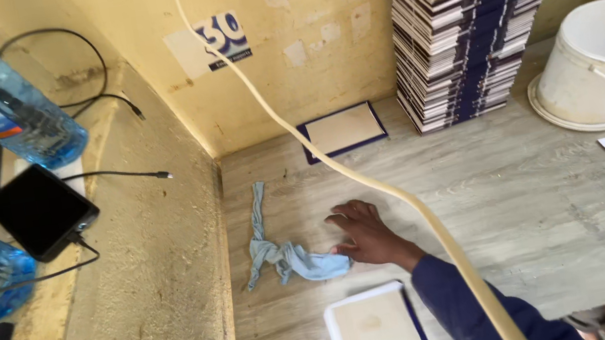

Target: The person wraps a book with a blue cover using a white sheet of paper. They align the paper, fold the edges over the cover, and smooth the surface by hand. The wrapped book is then placed on the table.

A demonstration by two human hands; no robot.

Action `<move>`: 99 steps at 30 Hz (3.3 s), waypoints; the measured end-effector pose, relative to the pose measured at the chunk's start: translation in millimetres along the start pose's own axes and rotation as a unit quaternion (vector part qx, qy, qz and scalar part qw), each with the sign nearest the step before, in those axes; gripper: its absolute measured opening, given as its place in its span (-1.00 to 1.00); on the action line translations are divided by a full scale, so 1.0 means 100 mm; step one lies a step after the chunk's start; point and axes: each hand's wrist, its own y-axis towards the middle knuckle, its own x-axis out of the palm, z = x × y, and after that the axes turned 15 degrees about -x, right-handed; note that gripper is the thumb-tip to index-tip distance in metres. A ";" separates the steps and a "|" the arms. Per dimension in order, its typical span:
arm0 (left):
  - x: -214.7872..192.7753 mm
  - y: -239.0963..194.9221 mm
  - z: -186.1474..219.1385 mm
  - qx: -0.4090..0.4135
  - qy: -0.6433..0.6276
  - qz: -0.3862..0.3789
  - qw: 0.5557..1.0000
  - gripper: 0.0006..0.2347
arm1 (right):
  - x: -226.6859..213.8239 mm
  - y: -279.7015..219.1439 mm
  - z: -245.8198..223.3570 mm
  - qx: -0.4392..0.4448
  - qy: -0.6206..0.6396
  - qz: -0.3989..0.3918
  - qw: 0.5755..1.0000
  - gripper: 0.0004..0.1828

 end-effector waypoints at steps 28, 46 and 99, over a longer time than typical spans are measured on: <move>-0.93 0.96 1.33 0.087 0.315 0.202 0.923 -0.53 | 0.40 -0.40 -0.12 0.196 -0.338 -0.070 0.918 -0.06; -0.28 0.33 1.49 0.255 0.184 0.422 0.850 -0.53 | 0.90 -1.08 0.00 0.137 -0.526 0.007 0.839 -0.07; -0.35 0.24 1.65 0.212 0.207 0.359 0.885 -0.63 | -0.35 -0.44 -0.14 -0.194 -0.150 -0.035 0.969 -0.60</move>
